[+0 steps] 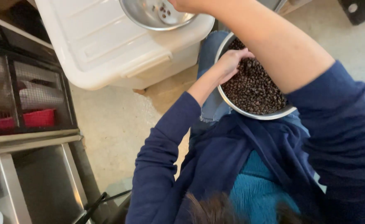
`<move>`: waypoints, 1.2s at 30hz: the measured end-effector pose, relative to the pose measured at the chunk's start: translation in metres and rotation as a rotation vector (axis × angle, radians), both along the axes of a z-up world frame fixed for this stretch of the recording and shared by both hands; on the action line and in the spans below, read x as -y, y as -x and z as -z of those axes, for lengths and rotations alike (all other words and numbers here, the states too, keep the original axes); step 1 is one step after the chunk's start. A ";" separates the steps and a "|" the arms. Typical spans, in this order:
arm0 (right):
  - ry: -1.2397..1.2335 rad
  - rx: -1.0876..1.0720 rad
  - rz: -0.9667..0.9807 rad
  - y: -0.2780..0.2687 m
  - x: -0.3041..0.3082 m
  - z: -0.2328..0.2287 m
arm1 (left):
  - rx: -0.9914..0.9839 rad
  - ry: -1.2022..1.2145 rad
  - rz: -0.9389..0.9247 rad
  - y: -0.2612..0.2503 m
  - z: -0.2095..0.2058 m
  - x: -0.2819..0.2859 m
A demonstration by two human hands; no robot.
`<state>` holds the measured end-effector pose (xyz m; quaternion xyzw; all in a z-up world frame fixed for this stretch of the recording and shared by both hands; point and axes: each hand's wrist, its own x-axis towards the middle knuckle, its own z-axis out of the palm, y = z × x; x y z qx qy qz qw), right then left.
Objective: The person sorts roasted coffee beans by hand, picking them from a large bowl and placing them into a smaller bowl.
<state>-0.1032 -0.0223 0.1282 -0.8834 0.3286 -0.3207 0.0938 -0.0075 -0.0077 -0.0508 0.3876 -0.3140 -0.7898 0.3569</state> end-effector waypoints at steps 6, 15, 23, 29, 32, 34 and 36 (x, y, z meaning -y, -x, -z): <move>-0.050 -0.018 0.073 0.016 -0.009 0.016 | 0.203 0.163 0.049 -0.010 -0.025 -0.013; -0.440 0.055 0.086 0.087 -0.073 0.061 | 0.222 0.218 -0.046 -0.031 -0.032 -0.032; -0.420 -0.239 0.048 0.083 -0.086 0.098 | 0.263 0.140 -0.068 -0.024 -0.054 -0.048; -0.433 -0.197 0.070 0.084 -0.085 0.102 | 0.168 0.096 -0.071 -0.019 -0.063 -0.055; -0.386 -0.146 0.010 0.096 -0.079 0.117 | 0.311 -0.005 0.057 -0.006 -0.113 -0.066; -0.340 -0.108 0.013 0.099 -0.069 0.119 | 0.309 -0.027 0.057 -0.003 -0.108 -0.061; -0.302 -0.073 0.014 0.093 -0.062 0.102 | 0.305 -0.056 0.058 0.000 -0.082 -0.053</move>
